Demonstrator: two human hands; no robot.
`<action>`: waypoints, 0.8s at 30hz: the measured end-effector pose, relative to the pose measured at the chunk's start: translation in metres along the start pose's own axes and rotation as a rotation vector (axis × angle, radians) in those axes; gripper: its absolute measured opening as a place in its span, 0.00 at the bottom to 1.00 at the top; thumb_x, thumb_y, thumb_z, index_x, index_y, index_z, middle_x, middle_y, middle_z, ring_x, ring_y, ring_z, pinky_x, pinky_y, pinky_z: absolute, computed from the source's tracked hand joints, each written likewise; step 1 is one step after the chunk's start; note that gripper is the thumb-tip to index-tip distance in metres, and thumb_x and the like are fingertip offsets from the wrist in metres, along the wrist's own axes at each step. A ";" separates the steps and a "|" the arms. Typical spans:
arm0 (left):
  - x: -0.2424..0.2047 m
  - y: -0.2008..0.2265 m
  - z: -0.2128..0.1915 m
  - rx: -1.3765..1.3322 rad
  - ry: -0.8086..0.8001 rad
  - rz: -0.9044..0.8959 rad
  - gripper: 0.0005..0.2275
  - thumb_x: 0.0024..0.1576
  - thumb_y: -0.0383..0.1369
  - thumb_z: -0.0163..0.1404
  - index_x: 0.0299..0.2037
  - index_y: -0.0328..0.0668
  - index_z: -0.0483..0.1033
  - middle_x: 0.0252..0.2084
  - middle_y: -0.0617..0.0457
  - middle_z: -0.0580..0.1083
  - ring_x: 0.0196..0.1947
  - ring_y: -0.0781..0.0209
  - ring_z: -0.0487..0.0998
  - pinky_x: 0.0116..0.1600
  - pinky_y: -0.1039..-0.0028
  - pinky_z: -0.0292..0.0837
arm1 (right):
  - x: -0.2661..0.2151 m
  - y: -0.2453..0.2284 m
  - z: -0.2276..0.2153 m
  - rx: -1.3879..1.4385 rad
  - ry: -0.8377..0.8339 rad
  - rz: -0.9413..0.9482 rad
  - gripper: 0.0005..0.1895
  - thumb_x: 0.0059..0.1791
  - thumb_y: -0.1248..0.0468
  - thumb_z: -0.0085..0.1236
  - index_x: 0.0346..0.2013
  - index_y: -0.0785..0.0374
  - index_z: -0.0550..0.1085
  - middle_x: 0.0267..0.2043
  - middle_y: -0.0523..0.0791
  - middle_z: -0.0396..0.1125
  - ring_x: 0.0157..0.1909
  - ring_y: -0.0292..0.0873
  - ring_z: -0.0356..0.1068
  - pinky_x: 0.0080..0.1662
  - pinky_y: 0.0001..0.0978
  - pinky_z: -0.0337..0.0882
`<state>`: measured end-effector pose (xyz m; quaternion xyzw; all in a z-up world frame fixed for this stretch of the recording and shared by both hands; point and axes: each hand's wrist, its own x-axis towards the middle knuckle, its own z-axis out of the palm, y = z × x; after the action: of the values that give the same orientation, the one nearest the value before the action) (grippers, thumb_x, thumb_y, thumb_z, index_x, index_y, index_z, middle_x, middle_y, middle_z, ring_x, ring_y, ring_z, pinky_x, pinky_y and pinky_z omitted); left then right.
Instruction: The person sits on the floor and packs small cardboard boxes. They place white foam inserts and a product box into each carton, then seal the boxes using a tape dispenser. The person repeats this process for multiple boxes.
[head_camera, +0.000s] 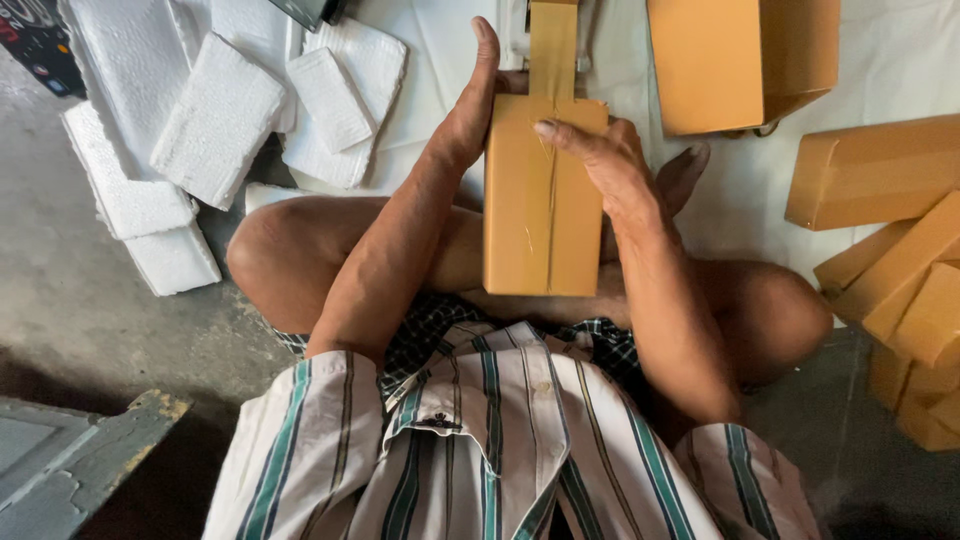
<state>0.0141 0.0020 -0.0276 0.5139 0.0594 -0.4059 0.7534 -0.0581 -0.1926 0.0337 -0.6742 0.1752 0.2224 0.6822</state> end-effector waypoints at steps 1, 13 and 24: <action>0.000 0.004 0.000 -0.014 -0.033 0.030 0.57 0.45 0.76 0.19 0.58 0.25 0.76 0.58 0.33 0.77 0.59 0.47 0.77 0.65 0.64 0.71 | -0.002 -0.005 0.001 -0.025 0.037 0.057 0.27 0.44 0.52 0.73 0.39 0.78 0.78 0.35 0.57 0.75 0.32 0.48 0.75 0.34 0.36 0.77; 0.019 0.023 0.004 0.211 0.066 0.183 0.30 0.54 0.57 0.57 0.37 0.28 0.80 0.31 0.44 0.77 0.29 0.60 0.78 0.37 0.71 0.77 | -0.004 -0.013 0.002 0.002 0.026 0.065 0.27 0.41 0.55 0.74 0.44 0.73 0.79 0.39 0.52 0.78 0.36 0.42 0.78 0.38 0.33 0.79; 0.020 0.010 0.007 0.291 0.138 0.080 0.27 0.60 0.51 0.57 0.19 0.34 0.69 0.15 0.50 0.64 0.12 0.64 0.59 0.18 0.71 0.55 | 0.011 0.011 -0.011 0.022 -0.036 -0.008 0.36 0.38 0.48 0.77 0.45 0.74 0.75 0.46 0.54 0.76 0.47 0.46 0.80 0.47 0.38 0.79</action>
<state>0.0317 -0.0133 -0.0268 0.6461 0.0308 -0.3436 0.6808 -0.0546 -0.2031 0.0180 -0.6634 0.1627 0.2297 0.6933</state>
